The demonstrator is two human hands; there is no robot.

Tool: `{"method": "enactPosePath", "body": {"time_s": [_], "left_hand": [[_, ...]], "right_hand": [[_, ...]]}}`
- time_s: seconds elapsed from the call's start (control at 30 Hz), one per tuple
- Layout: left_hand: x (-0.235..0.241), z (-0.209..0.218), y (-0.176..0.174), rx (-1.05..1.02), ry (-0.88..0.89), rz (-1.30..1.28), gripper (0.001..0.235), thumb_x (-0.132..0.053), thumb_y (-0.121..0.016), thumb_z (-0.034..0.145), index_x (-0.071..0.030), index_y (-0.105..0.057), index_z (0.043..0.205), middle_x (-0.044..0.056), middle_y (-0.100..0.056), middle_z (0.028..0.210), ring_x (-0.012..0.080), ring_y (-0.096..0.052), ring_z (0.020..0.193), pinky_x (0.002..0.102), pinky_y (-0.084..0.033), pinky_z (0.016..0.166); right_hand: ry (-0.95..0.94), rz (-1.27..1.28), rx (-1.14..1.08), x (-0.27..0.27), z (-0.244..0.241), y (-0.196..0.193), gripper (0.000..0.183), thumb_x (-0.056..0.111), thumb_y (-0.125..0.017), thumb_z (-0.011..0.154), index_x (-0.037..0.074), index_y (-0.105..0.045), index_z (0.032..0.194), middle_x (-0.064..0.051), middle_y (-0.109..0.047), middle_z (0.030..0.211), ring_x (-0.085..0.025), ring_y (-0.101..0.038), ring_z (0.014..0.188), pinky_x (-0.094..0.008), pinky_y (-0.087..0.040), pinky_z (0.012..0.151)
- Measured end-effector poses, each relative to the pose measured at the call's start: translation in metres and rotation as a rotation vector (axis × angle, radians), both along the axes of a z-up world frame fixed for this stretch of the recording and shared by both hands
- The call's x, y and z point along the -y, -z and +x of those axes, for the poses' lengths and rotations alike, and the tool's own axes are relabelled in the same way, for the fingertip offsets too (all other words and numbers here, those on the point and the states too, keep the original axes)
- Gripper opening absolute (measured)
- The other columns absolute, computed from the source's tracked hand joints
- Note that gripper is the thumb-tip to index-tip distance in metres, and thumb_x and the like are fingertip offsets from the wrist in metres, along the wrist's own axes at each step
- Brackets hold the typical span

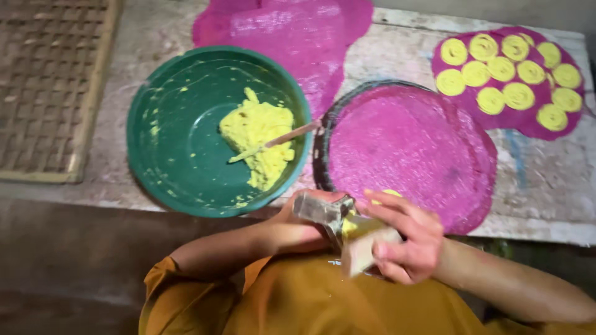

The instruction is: The person uses a manual dough extruder to pipe yellow dough into spiral shapes onto a pink mat. They repeatedly load dough into the device, squeeze the handle to extrude the spirals, and use a spatula to transfer more dough from a green bowl into the extruder.

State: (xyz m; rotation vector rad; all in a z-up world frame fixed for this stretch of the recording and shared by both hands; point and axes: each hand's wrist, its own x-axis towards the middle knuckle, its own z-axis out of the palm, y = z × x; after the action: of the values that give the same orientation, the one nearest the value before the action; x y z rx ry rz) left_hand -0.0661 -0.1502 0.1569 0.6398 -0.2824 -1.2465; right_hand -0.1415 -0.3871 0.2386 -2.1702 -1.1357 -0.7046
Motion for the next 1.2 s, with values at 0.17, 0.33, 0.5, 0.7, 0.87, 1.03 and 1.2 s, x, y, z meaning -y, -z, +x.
{"method": "enactPosePath", "body": {"time_s": [0.17, 0.33, 0.5, 0.7, 0.87, 1.03, 1.2], "left_hand": [[0.012, 0.019, -0.014, 0.635, -0.03, -0.052, 0.059, -0.006, -0.069, 0.089, 0.0, -0.051, 0.145, 0.014, -0.06, 0.144, 0.023, -0.055, 0.136, 0.039, -0.042, 0.116], [0.057, 0.034, -0.028, 0.678, 0.013, 0.311, 0.064, -0.006, -0.079, 0.077, -0.002, -0.057, 0.137, 0.012, -0.065, 0.134, 0.0242, -0.06, 0.129, 0.039, -0.045, 0.11], [0.104, 0.072, 0.029, 1.232, -0.336, 0.265, 0.103, 0.0, -0.075, 0.063, 0.0, -0.026, 0.154, 0.017, -0.039, 0.151, 0.0307, -0.038, 0.142, 0.042, -0.037, 0.117], [0.137, 0.121, 0.142, 0.826, -0.618, 0.32, 0.049, 0.005, -0.059, 0.09, -0.006, -0.048, 0.137, 0.01, -0.052, 0.14, 0.0192, -0.054, 0.128, 0.035, -0.05, 0.097], [0.107, 0.125, 0.189, 1.021, -0.661, 0.485, 0.039, 0.0, -0.062, 0.095, -0.004, -0.053, 0.133, 0.012, -0.066, 0.124, 0.0229, -0.066, 0.115, 0.035, -0.053, 0.104], [0.078, 0.126, 0.219, 1.557, -0.844, 0.667, 0.061, -0.012, -0.08, 0.089, 0.004, -0.045, 0.137, 0.029, -0.052, 0.127, 0.0433, -0.056, 0.117, 0.046, -0.046, 0.1], [0.099, 0.095, 0.231, 1.031, -0.77, 0.741, 0.069, -0.02, -0.079, 0.091, -0.002, -0.042, 0.146, 0.021, -0.059, 0.128, 0.0313, -0.065, 0.113, 0.038, -0.059, 0.089]], "right_hand": [[0.155, 0.141, -0.252, 0.027, -0.015, 0.024, 0.06, 0.027, -0.065, 0.102, 0.015, -0.038, 0.155, -0.027, -0.055, 0.151, -0.05, -0.055, 0.144, -0.059, -0.046, 0.121], [-0.127, 0.476, -1.309, 0.086, -0.026, 0.045, 0.101, 0.049, -0.081, 0.092, 0.003, -0.025, 0.163, -0.023, -0.032, 0.168, -0.033, -0.029, 0.158, -0.047, -0.023, 0.127], [-0.057, 0.781, -1.478, 0.105, -0.056, 0.085, 0.104, 0.045, -0.082, 0.08, -0.002, -0.032, 0.157, -0.021, -0.056, 0.138, -0.032, -0.055, 0.127, -0.045, -0.043, 0.106], [0.119, 0.986, -1.132, 0.131, -0.077, 0.086, 0.09, 0.037, -0.078, 0.083, -0.001, -0.035, 0.153, -0.018, -0.055, 0.137, -0.032, -0.056, 0.131, -0.048, -0.041, 0.116], [0.17, 1.138, -1.082, 0.135, -0.085, 0.077, 0.095, 0.031, -0.077, 0.085, 0.005, -0.028, 0.162, -0.018, -0.051, 0.139, -0.032, -0.051, 0.132, -0.051, -0.04, 0.116], [0.208, 1.153, -1.121, 0.129, -0.089, 0.082, 0.094, 0.03, -0.078, 0.084, 0.003, -0.027, 0.159, -0.02, -0.05, 0.141, -0.034, -0.052, 0.133, -0.052, -0.04, 0.115], [0.182, 1.012, -1.173, 0.126, -0.078, 0.083, 0.095, 0.037, -0.074, 0.087, 0.001, -0.029, 0.162, -0.02, -0.051, 0.139, -0.031, -0.053, 0.126, -0.046, -0.041, 0.111]]}}
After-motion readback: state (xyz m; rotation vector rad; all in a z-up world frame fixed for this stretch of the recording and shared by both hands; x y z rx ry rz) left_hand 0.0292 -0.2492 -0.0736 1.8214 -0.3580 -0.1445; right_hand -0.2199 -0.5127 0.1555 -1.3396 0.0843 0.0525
